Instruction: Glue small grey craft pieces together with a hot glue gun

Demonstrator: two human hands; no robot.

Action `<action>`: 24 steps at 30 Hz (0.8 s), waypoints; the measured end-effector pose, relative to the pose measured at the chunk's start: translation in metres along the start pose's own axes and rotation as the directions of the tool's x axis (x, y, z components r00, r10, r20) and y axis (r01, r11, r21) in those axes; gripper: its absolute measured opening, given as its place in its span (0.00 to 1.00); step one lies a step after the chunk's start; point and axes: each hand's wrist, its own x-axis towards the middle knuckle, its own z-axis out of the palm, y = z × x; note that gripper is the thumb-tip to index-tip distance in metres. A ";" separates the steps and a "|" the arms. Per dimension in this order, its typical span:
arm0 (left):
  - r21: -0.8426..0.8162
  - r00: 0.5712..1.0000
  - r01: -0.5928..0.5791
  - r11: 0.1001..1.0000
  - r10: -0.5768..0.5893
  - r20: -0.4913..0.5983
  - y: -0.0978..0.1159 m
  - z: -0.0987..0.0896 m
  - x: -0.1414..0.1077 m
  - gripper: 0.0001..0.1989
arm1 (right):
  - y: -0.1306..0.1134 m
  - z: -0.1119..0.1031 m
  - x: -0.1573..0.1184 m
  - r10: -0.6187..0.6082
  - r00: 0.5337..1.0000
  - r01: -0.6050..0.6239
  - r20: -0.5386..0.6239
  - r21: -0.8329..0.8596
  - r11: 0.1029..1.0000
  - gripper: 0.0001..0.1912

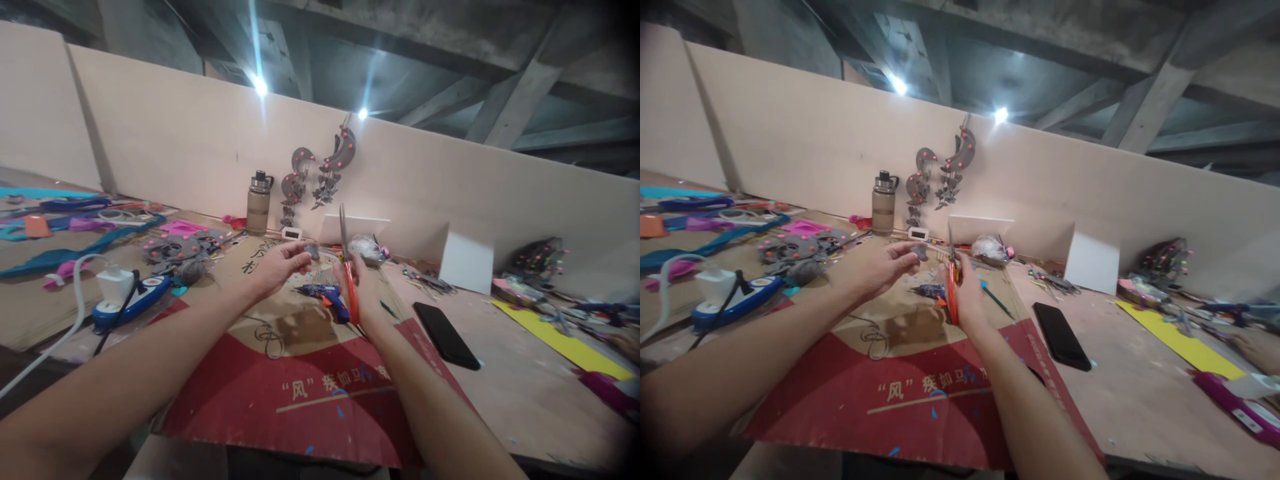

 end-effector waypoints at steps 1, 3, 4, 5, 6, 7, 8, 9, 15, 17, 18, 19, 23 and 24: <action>-0.021 0.999 -0.018 1.000 0.017 -0.029 0.003 -0.004 0.003 0.17 | -0.001 -0.003 0.000 -0.089 0.996 0.088 -0.003 -0.149 0.985 0.22; -0.051 0.995 -0.048 0.998 0.043 -0.085 0.009 -0.013 0.008 0.16 | -0.004 -0.008 -0.001 -0.203 0.978 0.207 0.051 -0.387 0.899 0.22; -0.064 0.992 -0.060 0.996 0.052 -0.115 0.012 -0.017 0.010 0.16 | -0.004 -0.010 -0.002 -0.233 0.968 0.249 0.092 -0.460 0.852 0.22; -0.073 0.988 -0.070 0.995 0.059 -0.145 0.014 -0.020 0.012 0.17 | -0.005 -0.011 -0.003 -0.250 0.960 0.279 0.127 -0.512 0.812 0.21; -0.076 0.982 -0.081 0.994 0.067 -0.174 0.016 -0.023 0.013 0.18 | -0.005 -0.011 -0.004 -0.257 0.954 0.298 0.153 -0.553 0.778 0.21; -0.073 0.977 -0.090 0.993 0.074 -0.198 0.017 -0.025 0.014 0.19 | -0.004 -0.011 -0.006 -0.259 0.951 0.309 0.170 -0.590 0.746 0.21; -0.066 0.973 -0.098 0.993 0.082 -0.216 0.018 -0.027 0.015 0.19 | -0.004 -0.010 -0.006 -0.260 0.948 0.315 0.181 -0.624 0.715 0.21; -0.060 0.969 -0.107 0.992 0.090 -0.229 0.019 -0.028 0.015 0.19 | -0.003 -0.010 -0.007 -0.261 0.947 0.319 0.188 -0.655 0.686 0.22; 0.012 0.968 -0.139 0.990 0.139 -0.210 0.014 -0.032 0.017 0.21 | -0.004 -0.010 -0.008 -0.237 0.951 0.301 0.201 -0.785 0.541 0.23; 0.055 0.966 -0.150 0.987 0.158 -0.205 0.012 -0.033 0.017 0.22 | -0.007 -0.010 -0.009 -0.217 0.955 0.287 0.202 -0.815 0.503 0.23; 0.068 0.965 -0.154 0.986 0.165 -0.206 0.011 -0.034 0.018 0.22 | -0.008 -0.009 -0.009 -0.208 0.956 0.283 0.205 -0.827 0.486 0.23; 0.075 0.963 -0.156 0.985 0.168 -0.209 0.011 -0.034 0.018 0.22 | -0.009 -0.009 -0.009 -0.202 0.957 0.280 0.207 -0.836 0.471 0.23; 0.076 0.959 -0.164 0.983 0.177 -0.222 0.011 -0.033 0.018 0.22 | -0.012 -0.009 -0.010 -0.195 0.957 0.282 0.216 -0.855 0.435 0.24; 0.072 0.959 -0.165 0.984 0.177 -0.219 0.012 -0.032 0.018 0.22 | -0.012 -0.009 -0.011 -0.190 0.957 0.280 0.217 -0.859 0.428 0.24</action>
